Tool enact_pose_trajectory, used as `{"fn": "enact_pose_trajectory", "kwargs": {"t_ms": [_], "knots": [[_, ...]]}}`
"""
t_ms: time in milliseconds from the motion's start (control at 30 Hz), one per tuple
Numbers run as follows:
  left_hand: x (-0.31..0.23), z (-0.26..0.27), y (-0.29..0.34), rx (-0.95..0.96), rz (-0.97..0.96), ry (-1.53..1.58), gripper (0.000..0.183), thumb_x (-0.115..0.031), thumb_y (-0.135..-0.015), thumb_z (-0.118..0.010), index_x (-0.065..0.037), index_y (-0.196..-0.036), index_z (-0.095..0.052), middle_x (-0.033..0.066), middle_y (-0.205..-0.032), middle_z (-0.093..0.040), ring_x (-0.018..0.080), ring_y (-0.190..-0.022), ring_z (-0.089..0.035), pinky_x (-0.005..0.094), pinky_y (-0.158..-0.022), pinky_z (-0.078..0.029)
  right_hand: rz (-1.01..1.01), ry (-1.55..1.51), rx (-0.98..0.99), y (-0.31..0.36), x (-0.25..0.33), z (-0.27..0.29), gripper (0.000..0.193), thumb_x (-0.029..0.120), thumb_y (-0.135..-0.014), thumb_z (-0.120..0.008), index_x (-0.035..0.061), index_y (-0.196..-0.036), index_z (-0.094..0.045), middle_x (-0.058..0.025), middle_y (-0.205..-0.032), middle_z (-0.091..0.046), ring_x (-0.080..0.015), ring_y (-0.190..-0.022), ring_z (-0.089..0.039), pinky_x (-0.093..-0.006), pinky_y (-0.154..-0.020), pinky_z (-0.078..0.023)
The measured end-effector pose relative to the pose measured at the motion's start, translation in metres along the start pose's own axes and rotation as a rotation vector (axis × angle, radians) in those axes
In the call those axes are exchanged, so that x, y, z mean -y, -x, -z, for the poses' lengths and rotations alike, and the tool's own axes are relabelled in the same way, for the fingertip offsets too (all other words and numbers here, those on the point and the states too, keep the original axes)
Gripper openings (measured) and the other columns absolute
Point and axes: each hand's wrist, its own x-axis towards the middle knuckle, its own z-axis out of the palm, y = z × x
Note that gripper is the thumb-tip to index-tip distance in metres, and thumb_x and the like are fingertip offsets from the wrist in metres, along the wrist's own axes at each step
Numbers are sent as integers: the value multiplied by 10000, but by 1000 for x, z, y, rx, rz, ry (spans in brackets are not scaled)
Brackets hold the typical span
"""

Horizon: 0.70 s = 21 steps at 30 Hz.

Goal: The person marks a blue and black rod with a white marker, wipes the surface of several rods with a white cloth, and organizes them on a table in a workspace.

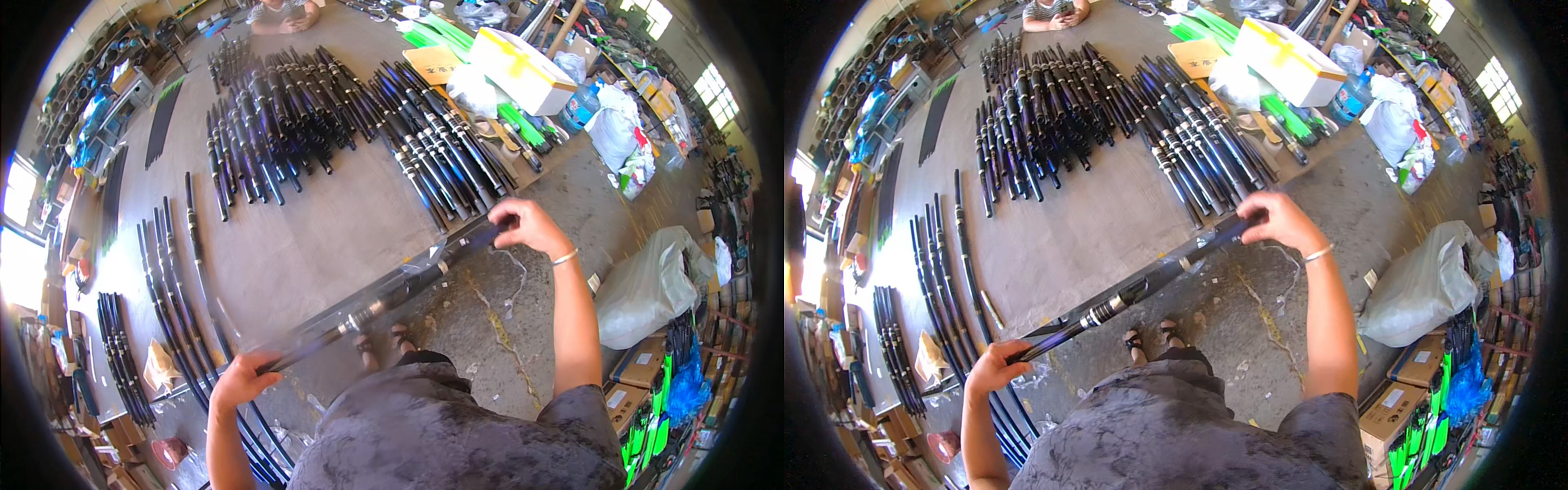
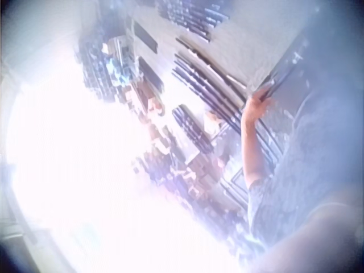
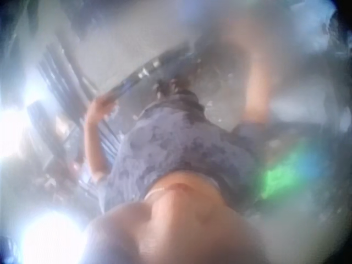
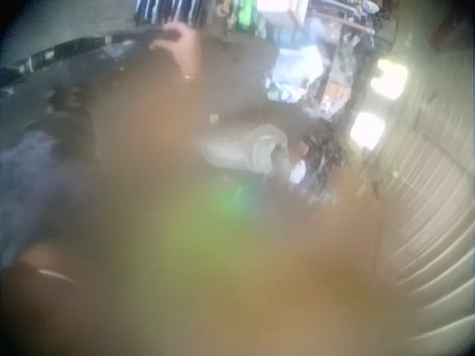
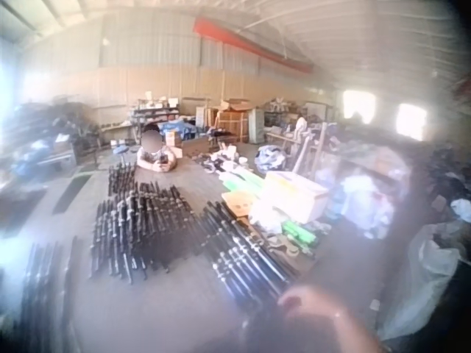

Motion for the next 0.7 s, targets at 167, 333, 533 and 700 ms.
{"fn": "enact_pose_trajectory", "kwargs": {"t_ms": [167,333,533,700], "knots": [[-38,36,18,-259,-173,-671,299,-1,-694,-700,-8,-991,-669,137,-809,-638,292,-816,-633,392,-739,-492,-187,-161,312,35,-32,-48,145,68,-756,-776,32,-880,-712,11,-788,-678,-67,-764,-588,-244,-725,-480],[-101,50,7,-1003,-410,-1202,352,-85,-790,-669,17,-1118,-595,115,-1146,-593,300,-1091,-561,463,-979,-427,-356,-968,195,65,-68,-142,280,209,-784,-796,-1,-936,-692,-54,-754,-675,-52,-561,-530,-177,-498,-408],[-38,-92,-83,-680,-436,725,858,-317,-758,-793,-30,-1432,-347,158,-1349,-501,274,-1239,-494,416,-1085,-336,-179,-1113,352,-6,43,-252,350,296,-877,-697,-23,-1007,-640,-59,-721,-571,-67,-565,-469,-188,-468,-341],[-74,-103,-115,-607,-439,1269,364,-147,-883,-669,-54,-1190,-497,111,-1021,-651,264,-1051,-605,481,-1078,-351,-121,-1104,376,-16,103,-248,248,235,-956,-581,2,-1031,-621,-4,-696,-580,-53,-547,-459,-207,-455,-325]]}}
